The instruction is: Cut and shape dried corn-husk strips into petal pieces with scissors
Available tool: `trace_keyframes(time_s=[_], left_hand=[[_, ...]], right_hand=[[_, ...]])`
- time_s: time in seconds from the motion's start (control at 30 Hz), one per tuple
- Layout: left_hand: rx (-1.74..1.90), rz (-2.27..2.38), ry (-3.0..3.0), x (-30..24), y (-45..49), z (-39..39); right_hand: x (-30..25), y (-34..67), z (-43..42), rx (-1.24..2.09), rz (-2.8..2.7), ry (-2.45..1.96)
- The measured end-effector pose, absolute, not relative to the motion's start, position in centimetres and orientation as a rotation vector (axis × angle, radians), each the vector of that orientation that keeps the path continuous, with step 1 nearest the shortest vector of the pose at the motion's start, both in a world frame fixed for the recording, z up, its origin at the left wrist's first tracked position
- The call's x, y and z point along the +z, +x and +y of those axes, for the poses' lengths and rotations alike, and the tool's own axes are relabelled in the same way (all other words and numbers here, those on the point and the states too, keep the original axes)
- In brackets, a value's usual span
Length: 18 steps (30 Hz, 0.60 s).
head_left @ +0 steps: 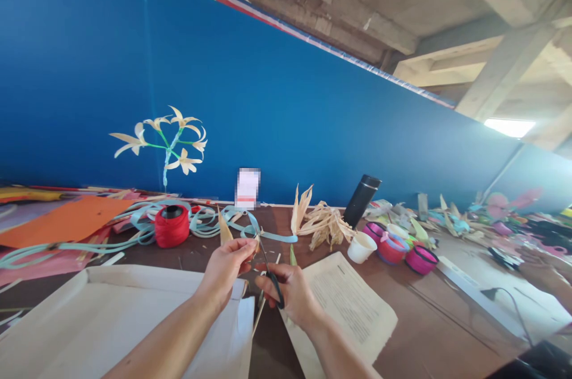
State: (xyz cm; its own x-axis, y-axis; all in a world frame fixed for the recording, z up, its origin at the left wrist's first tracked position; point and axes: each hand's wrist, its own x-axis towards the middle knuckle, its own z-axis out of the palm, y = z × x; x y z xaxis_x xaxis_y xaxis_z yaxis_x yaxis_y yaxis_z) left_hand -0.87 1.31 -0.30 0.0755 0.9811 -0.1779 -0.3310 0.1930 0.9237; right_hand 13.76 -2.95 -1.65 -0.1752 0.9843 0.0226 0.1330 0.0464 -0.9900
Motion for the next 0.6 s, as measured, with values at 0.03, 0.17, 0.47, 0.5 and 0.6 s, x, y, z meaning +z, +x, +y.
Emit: trace_keyframes(time_s=[0.03, 0.17, 0.47, 0.5, 0.6], left_hand=[[1.185, 1.005, 0.842, -0.33, -0.88, 1.32], [1.179, 1.002, 0.822, -0.31, -0.87, 1.24], [1.177, 0.994, 0.798, 0.14, -0.84, 1.2], [1.175, 0.994, 0.801, 0.12, -0.85, 1.23], [1.173, 0.999, 0.818, -0.05, -0.89, 1.3]], right_hand=[[-1.65, 13.76, -2.96, 1.239, -1.462, -1.193], [-1.63, 13.76, -2.99, 1.237, -1.463, -1.19], [-1.47, 13.7, -3.04, 1.229, -1.448, -1.201], [-1.46, 13.7, -3.04, 1.233, -1.445, -1.202], [-1.44, 13.73, -3.05, 1.241, -1.442, -1.202]])
